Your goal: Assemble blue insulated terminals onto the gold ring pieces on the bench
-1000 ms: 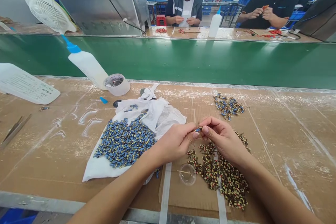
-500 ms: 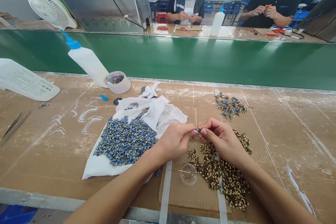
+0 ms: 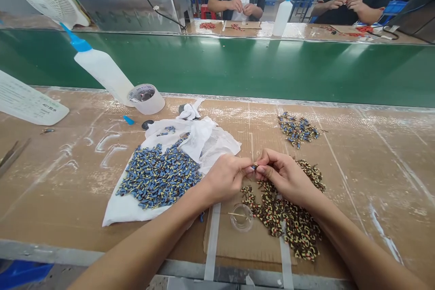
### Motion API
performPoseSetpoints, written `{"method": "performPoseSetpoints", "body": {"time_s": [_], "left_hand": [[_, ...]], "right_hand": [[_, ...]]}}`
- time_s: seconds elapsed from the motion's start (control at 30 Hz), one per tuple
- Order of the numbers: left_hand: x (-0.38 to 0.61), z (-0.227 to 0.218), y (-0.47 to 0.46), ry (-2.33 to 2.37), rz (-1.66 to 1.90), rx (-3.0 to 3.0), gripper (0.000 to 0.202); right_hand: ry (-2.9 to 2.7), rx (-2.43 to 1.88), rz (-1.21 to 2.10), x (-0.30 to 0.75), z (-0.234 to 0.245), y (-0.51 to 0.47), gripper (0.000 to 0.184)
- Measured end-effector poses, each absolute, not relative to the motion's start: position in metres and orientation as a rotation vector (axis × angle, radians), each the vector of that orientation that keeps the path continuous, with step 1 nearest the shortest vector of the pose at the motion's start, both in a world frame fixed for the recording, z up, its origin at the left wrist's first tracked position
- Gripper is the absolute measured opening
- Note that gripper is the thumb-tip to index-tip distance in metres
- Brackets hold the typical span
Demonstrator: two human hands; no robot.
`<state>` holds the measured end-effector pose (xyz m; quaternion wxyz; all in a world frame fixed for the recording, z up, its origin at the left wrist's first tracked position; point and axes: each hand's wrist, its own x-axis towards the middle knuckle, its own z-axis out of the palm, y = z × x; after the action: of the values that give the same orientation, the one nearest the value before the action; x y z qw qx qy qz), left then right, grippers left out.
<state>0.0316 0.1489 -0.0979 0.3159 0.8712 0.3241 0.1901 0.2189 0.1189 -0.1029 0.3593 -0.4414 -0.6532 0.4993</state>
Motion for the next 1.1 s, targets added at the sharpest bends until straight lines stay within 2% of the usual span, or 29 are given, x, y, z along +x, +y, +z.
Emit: {"method": "performPoseSetpoints", "body": {"time_s": [0.27, 0.63, 0.87, 1.1], "left_hand": [[0.033, -0.095, 0.150, 0.888, 0.476, 2.202, 0.020], [0.026, -0.079, 0.153, 0.955, 0.523, 1.826, 0.041], [0.022, -0.080, 0.157, 1.021, 0.512, 2.036, 0.036], [0.021, -0.085, 0.156, 1.064, 0.536, 2.116, 0.034]], "right_hand": [[-1.632, -1.136, 1.284, 0.215, -0.101, 0.120, 0.014], [-1.517, -1.058, 1.219, 0.204, -0.090, 0.126, 0.009], [-1.518, -1.056, 1.202, 0.203, -0.088, 0.127, 0.009], [-1.253, -1.044, 1.430, 0.199, -0.105, 0.134, 0.025]]}}
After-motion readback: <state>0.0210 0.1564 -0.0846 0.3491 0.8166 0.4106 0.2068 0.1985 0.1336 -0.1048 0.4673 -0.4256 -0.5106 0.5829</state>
